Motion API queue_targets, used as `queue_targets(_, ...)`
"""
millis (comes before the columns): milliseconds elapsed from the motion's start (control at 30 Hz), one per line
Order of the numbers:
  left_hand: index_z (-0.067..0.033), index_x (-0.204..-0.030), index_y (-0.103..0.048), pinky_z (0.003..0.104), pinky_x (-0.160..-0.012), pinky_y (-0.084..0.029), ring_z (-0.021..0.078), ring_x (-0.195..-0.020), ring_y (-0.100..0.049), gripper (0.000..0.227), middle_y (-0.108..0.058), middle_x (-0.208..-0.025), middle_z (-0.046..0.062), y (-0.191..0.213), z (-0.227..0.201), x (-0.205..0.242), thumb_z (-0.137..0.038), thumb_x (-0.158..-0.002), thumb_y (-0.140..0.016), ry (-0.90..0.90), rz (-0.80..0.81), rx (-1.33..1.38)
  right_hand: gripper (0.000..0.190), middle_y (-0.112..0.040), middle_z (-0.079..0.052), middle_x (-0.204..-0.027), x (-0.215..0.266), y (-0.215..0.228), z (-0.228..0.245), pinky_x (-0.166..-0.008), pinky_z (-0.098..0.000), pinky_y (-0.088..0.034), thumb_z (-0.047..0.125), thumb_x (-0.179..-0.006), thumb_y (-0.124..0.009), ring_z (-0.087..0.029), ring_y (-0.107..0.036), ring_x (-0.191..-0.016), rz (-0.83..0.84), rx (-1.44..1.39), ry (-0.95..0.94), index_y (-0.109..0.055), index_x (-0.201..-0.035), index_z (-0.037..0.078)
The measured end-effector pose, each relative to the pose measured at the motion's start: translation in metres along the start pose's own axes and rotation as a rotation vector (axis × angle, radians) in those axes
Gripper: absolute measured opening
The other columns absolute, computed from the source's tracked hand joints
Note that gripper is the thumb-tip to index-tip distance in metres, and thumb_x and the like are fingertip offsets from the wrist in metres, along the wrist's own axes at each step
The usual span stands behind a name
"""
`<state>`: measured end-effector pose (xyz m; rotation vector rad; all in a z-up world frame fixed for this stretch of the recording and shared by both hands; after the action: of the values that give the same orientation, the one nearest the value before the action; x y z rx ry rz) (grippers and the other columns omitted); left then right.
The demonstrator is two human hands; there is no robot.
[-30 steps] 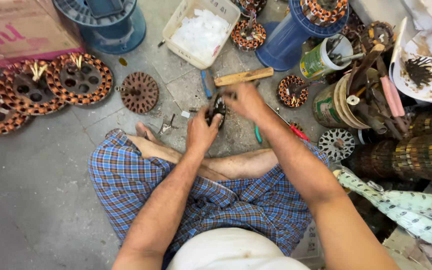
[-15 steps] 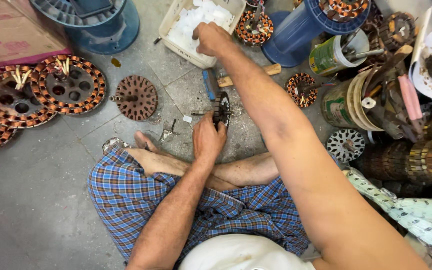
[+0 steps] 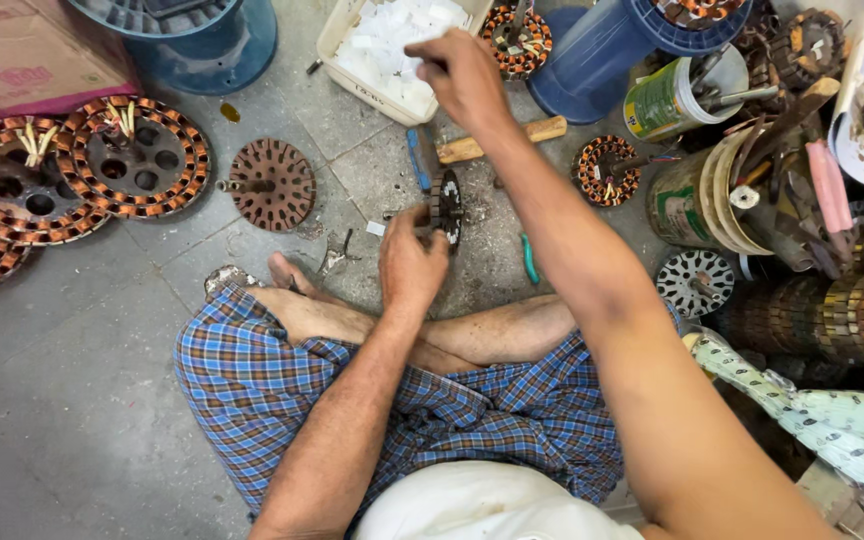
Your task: The person sits on the floor and inserts small white rectangular pieces into the slots of a circular copper-wound motor stator. They repeatedly pick up pieces from a nearby container and place them into the stator slots by hand.
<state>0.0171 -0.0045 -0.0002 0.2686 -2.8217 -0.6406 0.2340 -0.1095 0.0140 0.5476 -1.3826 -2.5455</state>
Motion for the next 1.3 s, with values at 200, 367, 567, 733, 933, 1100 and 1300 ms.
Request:
queue_targets(200,0.0007,-0.118,-0.069,0.028,-0.076,-0.061,0.0151,-0.086,-0.074,0.028,-0.077,-0.103,0.01,0.002,0.003,0.001,-0.012,-0.094,-0.072,0.008,0.015,0.655,0.047,-0.077,-0.011,-0.102,0.132,0.062,0.034,-0.083,-0.0322,-0.061,0.005,-0.084,-0.082,-0.017,-0.075,-0.094,0.125,-0.56,-0.217,-0.064,-0.127,-0.001)
queue_targets(367,0.0043,-0.105,-0.073,0.025,-0.064,-0.062,0.0112,-0.075,-0.074,0.019,-0.078,-0.088,0.008,-0.007,0.01,0.005,-0.01,-0.092,-0.076,0.066,0.289,0.707,0.029,-0.08,-0.009,-0.099,0.198,0.059,0.035,-0.077,-0.0275,-0.061,0.007,-0.087,-0.082,-0.013,-0.074,-0.086,0.142,-0.572,-0.445,-0.076,-0.114,0.0)
queue_targets(567,0.0026,-0.1,-0.07,0.028,-0.058,-0.065,0.0146,-0.069,-0.076,0.013,-0.076,-0.082,0.01,-0.006,0.016,0.01,-0.005,-0.09,-0.073,0.108,0.435,0.605,0.028,-0.079,-0.009,-0.095,0.226,0.046,0.029,-0.072,-0.0259,-0.063,0.005,-0.087,-0.078,-0.012,-0.075,-0.082,0.134,-0.807,-0.538,-0.073,-0.113,-0.004)
queue_targets(733,-0.002,-0.09,-0.062,0.029,-0.044,-0.056,0.015,-0.054,-0.069,0.008,-0.073,-0.073,0.011,-0.01,0.013,0.01,-0.004,-0.09,-0.07,0.216,0.545,0.641,0.022,-0.078,-0.012,-0.089,0.229,0.05,0.03,-0.065,-0.0287,-0.063,0.004,-0.089,-0.077,-0.015,-0.076,-0.077,0.257,-0.669,-0.586,-0.074,-0.108,-0.007)
queue_targets(933,-0.0054,-0.088,-0.059,0.026,-0.035,-0.04,0.0101,-0.045,-0.057,0.007,-0.065,-0.063,0.006,-0.004,0.015,-0.001,-0.002,-0.089,-0.066,0.488,0.538,0.734,0.035,-0.078,-0.008,-0.1,0.223,0.064,0.041,-0.078,-0.0271,-0.063,0.013,-0.085,-0.08,-0.014,-0.076,-0.09,0.292,-0.63,-0.267,-0.072,-0.117,0.0)
queue_targets(1100,-0.0074,-0.096,-0.067,0.033,-0.038,-0.035,0.0176,-0.046,-0.052,0.014,-0.065,-0.064,0.007,-0.003,0.012,-0.006,-0.015,-0.087,-0.075,0.377,0.476,0.617,0.03,-0.079,-0.01,-0.098,0.211,0.065,0.034,-0.074,-0.0288,-0.062,0.016,-0.085,-0.084,-0.015,-0.077,-0.086,0.204,-0.382,-0.126,-0.077,-0.11,0.0)
queue_targets(1300,0.0029,-0.119,-0.067,0.048,-0.079,-0.051,0.0409,-0.091,-0.066,0.049,-0.067,-0.101,0.023,-0.002,0.002,-0.014,-0.018,-0.078,-0.084,-0.273,-0.204,0.016,0.027,-0.08,-0.007,-0.094,0.182,0.035,0.008,-0.07,-0.0292,-0.064,0.017,-0.088,-0.083,-0.013,-0.079,-0.081,0.095,-0.512,-0.319,-0.076,-0.109,0.003)
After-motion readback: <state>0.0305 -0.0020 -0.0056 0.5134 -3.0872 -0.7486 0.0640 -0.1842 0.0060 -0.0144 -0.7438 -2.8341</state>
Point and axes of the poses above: each hand's wrist, its own x-axis away from the middle knuckle, its own y-axis out of the back of the hand, z = x × y, the point moved 1 cm from there along -x, towards the middle knuckle
